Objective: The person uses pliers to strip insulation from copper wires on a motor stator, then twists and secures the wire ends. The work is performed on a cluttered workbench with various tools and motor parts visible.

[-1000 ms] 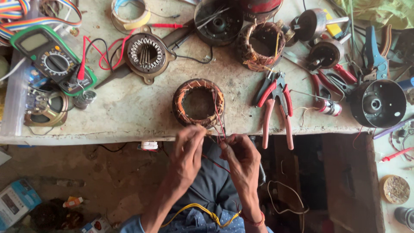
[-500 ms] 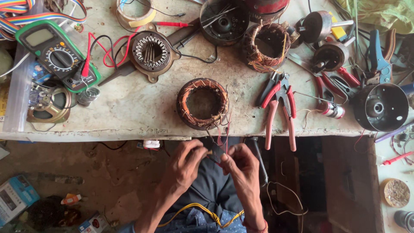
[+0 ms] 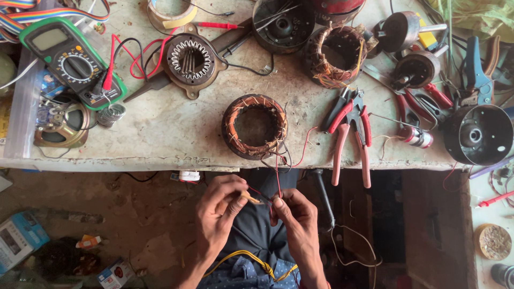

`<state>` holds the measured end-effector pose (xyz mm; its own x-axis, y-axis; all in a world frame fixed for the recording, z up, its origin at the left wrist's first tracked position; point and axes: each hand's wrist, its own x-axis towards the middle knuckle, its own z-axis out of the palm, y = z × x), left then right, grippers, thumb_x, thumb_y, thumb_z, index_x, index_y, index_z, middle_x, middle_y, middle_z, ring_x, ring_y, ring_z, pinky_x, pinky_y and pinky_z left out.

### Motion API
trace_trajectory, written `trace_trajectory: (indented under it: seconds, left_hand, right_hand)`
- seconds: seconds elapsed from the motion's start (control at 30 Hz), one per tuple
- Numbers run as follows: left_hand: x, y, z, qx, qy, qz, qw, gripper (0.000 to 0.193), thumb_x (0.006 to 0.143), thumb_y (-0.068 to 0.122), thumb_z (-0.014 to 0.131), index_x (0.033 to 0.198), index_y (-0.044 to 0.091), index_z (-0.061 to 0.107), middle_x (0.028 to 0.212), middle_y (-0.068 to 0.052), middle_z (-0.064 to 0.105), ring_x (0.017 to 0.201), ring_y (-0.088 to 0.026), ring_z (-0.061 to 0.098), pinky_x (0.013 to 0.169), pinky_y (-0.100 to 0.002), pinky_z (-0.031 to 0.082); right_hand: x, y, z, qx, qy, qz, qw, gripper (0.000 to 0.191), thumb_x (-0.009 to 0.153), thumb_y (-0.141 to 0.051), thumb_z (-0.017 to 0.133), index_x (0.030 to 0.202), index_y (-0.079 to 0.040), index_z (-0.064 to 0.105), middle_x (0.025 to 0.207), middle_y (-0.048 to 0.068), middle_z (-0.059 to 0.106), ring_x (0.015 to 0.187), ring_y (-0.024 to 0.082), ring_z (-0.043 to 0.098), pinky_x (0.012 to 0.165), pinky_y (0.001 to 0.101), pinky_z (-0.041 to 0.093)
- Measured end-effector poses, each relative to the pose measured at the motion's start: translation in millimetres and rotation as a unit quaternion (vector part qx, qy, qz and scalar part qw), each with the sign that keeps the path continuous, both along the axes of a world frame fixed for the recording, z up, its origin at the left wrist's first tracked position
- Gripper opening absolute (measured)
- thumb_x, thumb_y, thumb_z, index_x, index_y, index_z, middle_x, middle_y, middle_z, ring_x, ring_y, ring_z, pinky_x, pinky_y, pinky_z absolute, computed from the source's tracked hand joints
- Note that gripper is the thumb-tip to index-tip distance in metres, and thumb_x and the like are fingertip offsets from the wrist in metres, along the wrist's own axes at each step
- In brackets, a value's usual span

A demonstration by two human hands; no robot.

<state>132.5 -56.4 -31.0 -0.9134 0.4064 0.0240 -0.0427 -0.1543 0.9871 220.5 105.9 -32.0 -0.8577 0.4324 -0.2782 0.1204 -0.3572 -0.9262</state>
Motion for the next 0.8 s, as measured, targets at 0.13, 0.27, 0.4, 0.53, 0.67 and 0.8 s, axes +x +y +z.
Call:
trace_trajectory:
  seconds: [0.13, 0.27, 0.4, 0.53, 0.67, 0.8]
  left_hand:
    - [2.0, 5.0, 10.3, 0.099, -0.061, -0.017, 0.993, 0.021, 0.095, -0.005, 0.07, 0.116, -0.005, 0.065, 0.118, -0.01, 0.06, 0.102, -0.016, 0.064, 0.092, -0.03, 0.054]
    - [9.4, 6.7, 26.3, 0.126, -0.047, -0.057, 0.989, 0.02, 0.096, -0.003, 0.07, 0.115, -0.004, 0.065, 0.122, -0.011, 0.058, 0.105, -0.017, 0.065, 0.094, -0.032, 0.057]
    - [16.6, 4.7, 41.2, -0.026, 0.085, -0.061, 0.994, 0.018, 0.092, 0.002, 0.075, 0.109, 0.002, 0.069, 0.12, -0.011, 0.063, 0.107, -0.018, 0.07, 0.088, -0.031, 0.06]
    - [22.5, 3.8, 47.4, -0.104, 0.187, -0.043, 0.976, 0.019, 0.088, 0.007, 0.079, 0.105, 0.007, 0.07, 0.117, -0.01, 0.068, 0.106, -0.02, 0.073, 0.086, -0.031, 0.061]
    - [29.1, 2.3, 45.0, -0.105, 0.234, -0.045, 0.966, 0.019, 0.09, 0.011, 0.08, 0.107, 0.008, 0.071, 0.119, -0.01, 0.068, 0.102, -0.02, 0.075, 0.084, -0.031, 0.063]
    - [34.2, -3.4, 36.7, -0.075, 0.255, -0.035, 0.963, 0.016, 0.093, 0.006, 0.077, 0.106, 0.006, 0.068, 0.115, -0.007, 0.07, 0.099, -0.021, 0.072, 0.084, -0.031, 0.06]
  right_hand:
    - [-1.6, -7.2, -2.4, -0.028, -0.032, 0.005, 0.999, 0.017, 0.097, -0.014, 0.069, 0.095, 0.003, 0.068, 0.072, 0.004, 0.063, 0.061, 0.01, 0.058, 0.057, 0.0255, 0.048]
    - [-1.2, -14.6, -6.2, -0.051, -0.018, 0.021, 0.998, 0.017, 0.097, -0.014, 0.069, 0.095, 0.002, 0.068, 0.076, 0.002, 0.065, 0.062, 0.009, 0.059, 0.056, 0.0242, 0.048]
    - [0.5, -17.4, -10.9, -0.07, -0.007, 0.022, 0.997, 0.016, 0.098, -0.014, 0.068, 0.096, 0.001, 0.069, 0.079, -0.001, 0.065, 0.069, 0.005, 0.057, 0.058, 0.0222, 0.047]
    - [1.6, -17.2, -15.1, -0.067, 0.015, 0.021, 0.997, 0.014, 0.099, -0.012, 0.069, 0.098, 0.002, 0.068, 0.082, -0.001, 0.065, 0.073, 0.004, 0.057, 0.063, 0.0206, 0.045]
    - [3.2, -17.9, -16.0, -0.099, 0.007, 0.009, 0.995, 0.013, 0.098, -0.012, 0.068, 0.098, 0.001, 0.067, 0.082, -0.001, 0.064, 0.073, 0.004, 0.057, 0.061, 0.0206, 0.045]
    - [3.3, -20.3, -14.1, -0.112, -0.012, 0.011, 0.994, 0.014, 0.098, -0.011, 0.069, 0.1, 0.002, 0.065, 0.084, -0.002, 0.063, 0.073, 0.003, 0.054, 0.061, 0.0206, 0.043]
